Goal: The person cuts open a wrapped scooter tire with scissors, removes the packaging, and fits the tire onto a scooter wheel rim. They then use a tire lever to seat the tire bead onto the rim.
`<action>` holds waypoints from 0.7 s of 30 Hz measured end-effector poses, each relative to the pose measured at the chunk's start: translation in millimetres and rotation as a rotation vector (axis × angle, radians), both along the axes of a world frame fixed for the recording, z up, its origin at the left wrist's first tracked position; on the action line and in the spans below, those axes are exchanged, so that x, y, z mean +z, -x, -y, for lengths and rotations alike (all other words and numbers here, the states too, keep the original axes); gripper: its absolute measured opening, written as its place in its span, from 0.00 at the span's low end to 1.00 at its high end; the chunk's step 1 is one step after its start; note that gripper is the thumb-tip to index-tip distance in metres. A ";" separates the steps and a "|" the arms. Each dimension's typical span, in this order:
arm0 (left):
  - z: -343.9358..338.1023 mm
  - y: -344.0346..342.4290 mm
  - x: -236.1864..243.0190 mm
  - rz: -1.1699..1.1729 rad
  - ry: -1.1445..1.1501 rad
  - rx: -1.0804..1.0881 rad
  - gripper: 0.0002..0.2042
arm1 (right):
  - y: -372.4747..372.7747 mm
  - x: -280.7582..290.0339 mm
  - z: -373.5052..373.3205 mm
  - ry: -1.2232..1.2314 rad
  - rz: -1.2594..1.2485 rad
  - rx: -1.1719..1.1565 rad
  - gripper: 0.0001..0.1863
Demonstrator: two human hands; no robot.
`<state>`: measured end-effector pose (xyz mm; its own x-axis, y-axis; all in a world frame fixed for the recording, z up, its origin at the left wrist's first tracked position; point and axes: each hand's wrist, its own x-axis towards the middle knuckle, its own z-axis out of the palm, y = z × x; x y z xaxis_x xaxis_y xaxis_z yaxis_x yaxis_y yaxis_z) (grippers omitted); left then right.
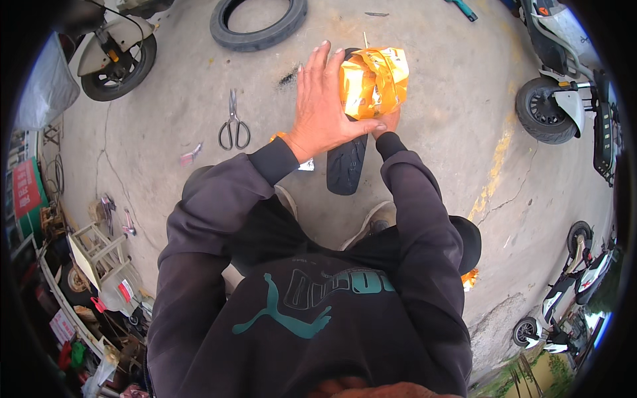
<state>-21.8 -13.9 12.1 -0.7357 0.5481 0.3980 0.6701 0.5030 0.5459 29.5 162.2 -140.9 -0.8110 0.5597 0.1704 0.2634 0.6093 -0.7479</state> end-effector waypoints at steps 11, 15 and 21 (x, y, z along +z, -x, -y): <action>16.8 49.6 -10.3 0.766 0.116 0.074 0.59 | -207.1 -61.4 -279.0 -0.141 0.978 -0.734 0.23; -29.7 57.4 -23.1 0.783 -0.073 0.041 0.44 | -216.1 -23.3 -271.3 -0.301 1.064 0.102 0.21; -35.0 90.6 4.5 1.373 -0.460 -0.079 0.17 | -181.9 23.7 20.8 -0.335 1.227 1.480 0.18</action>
